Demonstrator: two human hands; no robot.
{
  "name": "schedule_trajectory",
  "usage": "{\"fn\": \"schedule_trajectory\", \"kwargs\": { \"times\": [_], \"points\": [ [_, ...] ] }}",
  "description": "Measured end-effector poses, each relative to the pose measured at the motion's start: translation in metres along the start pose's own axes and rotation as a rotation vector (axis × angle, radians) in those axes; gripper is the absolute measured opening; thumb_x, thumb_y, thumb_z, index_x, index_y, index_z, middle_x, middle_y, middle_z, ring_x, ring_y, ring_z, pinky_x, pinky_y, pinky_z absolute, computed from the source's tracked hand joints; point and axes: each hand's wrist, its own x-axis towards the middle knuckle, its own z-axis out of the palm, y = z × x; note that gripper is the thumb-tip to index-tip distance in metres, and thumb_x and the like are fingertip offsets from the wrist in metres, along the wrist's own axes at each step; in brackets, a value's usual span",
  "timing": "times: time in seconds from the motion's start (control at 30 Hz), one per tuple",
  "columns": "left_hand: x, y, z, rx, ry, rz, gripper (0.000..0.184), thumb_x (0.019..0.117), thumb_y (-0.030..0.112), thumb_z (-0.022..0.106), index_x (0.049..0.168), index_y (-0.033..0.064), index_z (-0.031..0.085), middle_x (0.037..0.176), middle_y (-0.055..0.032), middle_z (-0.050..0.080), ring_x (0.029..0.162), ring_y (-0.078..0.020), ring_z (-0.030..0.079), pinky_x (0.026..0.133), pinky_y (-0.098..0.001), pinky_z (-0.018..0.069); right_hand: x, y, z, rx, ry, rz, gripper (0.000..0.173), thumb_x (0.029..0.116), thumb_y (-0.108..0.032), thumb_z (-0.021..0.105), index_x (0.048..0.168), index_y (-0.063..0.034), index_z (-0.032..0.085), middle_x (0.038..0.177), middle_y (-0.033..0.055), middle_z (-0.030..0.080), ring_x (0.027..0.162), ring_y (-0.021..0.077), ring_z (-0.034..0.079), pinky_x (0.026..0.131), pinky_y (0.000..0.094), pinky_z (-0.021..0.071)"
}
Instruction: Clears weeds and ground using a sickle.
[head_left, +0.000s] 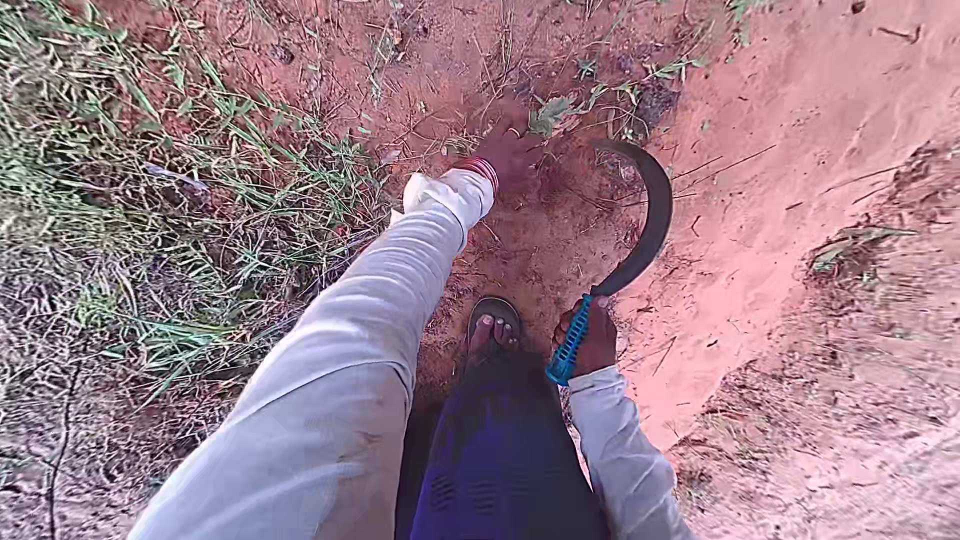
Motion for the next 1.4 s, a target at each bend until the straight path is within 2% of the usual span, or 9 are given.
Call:
{"fn": "schedule_trajectory", "kwargs": {
  "times": [0.1, 0.2, 0.33, 0.47, 0.6, 0.8, 0.97, 1.3, 1.4],
  "points": [
    [0.035, 0.010, 0.012, 0.057, -0.201, -0.029, 0.065, 0.0981, 0.003, 0.064, 0.159, 0.0106, 0.041, 0.159, -0.0187, 0.046, 0.150, -0.0438, 0.035, 0.124, -0.0667, 0.0055, 0.006, 0.002, -0.002, -0.055, -0.015, -0.013, 0.042, 0.1134, -0.029, 0.018, 0.092, -0.0079, 0.047, 0.052, -0.0062, 0.053, 0.039, 0.0040, 0.052, 0.039, 0.0194, 0.0474],
    [0.046, 0.009, 0.019, -0.008, -0.226, -0.271, 0.077, 0.0952, 0.004, 0.068, 0.162, 0.0077, 0.031, 0.165, -0.0193, 0.036, 0.145, -0.0509, 0.038, 0.113, -0.0747, 0.0261, 0.007, 0.007, -0.011, -0.083, -0.003, -0.005, 0.043, 0.1131, -0.030, 0.018, 0.091, -0.0079, 0.047, 0.052, -0.0055, 0.053, 0.039, 0.0048, 0.053, 0.039, 0.0204, 0.0484],
    [0.048, 0.024, 0.009, -0.216, -0.183, -0.421, 0.063, 0.0987, 0.000, 0.061, 0.158, 0.0056, 0.038, 0.164, -0.0231, 0.034, 0.141, -0.0534, 0.042, 0.106, -0.0702, 0.0403, -0.001, 0.010, -0.005, -0.036, 0.031, 0.013, 0.045, 0.1135, -0.034, 0.018, 0.090, -0.0079, 0.047, 0.051, -0.0046, 0.052, 0.038, 0.0057, 0.052, 0.037, 0.0214, 0.0482],
    [0.046, 0.013, 0.012, -0.521, -0.019, -0.724, 0.082, 0.0939, 0.007, 0.070, 0.163, 0.0076, 0.026, 0.166, -0.0259, 0.027, 0.132, -0.0476, 0.056, 0.104, -0.0604, 0.0509, -0.005, 0.002, -0.002, -0.003, -0.006, 0.000, 0.046, 0.1132, -0.034, 0.017, 0.090, -0.0080, 0.047, 0.051, -0.0048, 0.053, 0.038, 0.0056, 0.053, 0.037, 0.0207, 0.0485],
    [0.036, 0.001, 0.009, -0.498, -0.147, -0.616, 0.054, 0.0976, 0.014, 0.066, 0.149, 0.0050, 0.052, 0.156, -0.0305, 0.042, 0.140, -0.0483, 0.048, 0.111, -0.0654, 0.0415, 0.009, -0.003, 0.012, 0.080, -0.036, 0.079, 0.048, 0.1132, -0.038, 0.014, 0.091, -0.0091, 0.046, 0.051, -0.0045, 0.051, 0.037, 0.0069, 0.052, 0.036, 0.0225, 0.0480],
    [0.038, 0.020, 0.003, -0.586, -0.188, -0.609, 0.052, 0.1070, 0.030, 0.053, 0.152, 0.0054, 0.048, 0.151, -0.0237, 0.053, 0.142, -0.0417, 0.049, 0.114, -0.0651, 0.0387, 0.023, -0.005, 0.023, 0.300, -0.056, 0.206, 0.062, 0.1105, -0.050, 0.007, 0.081, -0.0140, 0.047, 0.046, -0.0052, 0.051, 0.036, 0.0079, 0.052, 0.035, 0.0227, 0.0461],
    [0.024, 0.019, 0.000, -0.745, -0.111, -0.610, 0.055, 0.1099, 0.024, 0.049, 0.160, 0.0063, 0.036, 0.157, -0.0209, 0.048, 0.147, -0.0367, 0.045, 0.121, -0.0560, 0.0334, 0.050, -0.007, 0.023, 0.385, -0.161, 0.151, 0.067, 0.1090, -0.051, 0.002, 0.081, -0.0137, 0.050, 0.048, -0.0039, 0.053, 0.037, 0.0090, 0.053, 0.037, 0.0233, 0.0464],
    [0.009, 0.048, -0.018, -0.783, -0.030, -0.643, 0.046, 0.1066, 0.017, 0.052, 0.151, 0.0047, 0.049, 0.148, -0.0234, 0.056, 0.141, -0.0391, 0.051, 0.116, -0.0594, 0.0383, 0.066, -0.013, 0.031, 0.501, -0.352, 0.260, 0.071, 0.1055, -0.063, 0.006, 0.080, -0.0167, 0.053, 0.050, -0.0047, 0.051, 0.038, 0.0069, 0.050, 0.037, 0.0214, 0.0434],
    [-0.053, 0.046, 0.010, -1.053, 0.221, -0.810, 0.042, 0.1035, 0.014, 0.059, 0.143, 0.0010, 0.058, 0.139, -0.0256, 0.061, 0.133, -0.0366, 0.056, 0.113, -0.0552, 0.0417, 0.033, -0.014, 0.024, 0.421, -0.297, 0.269, 0.070, 0.1067, -0.060, 0.004, 0.081, -0.0167, 0.052, 0.050, -0.0053, 0.051, 0.038, 0.0064, 0.050, 0.037, 0.0207, 0.0440]
  ]
}}
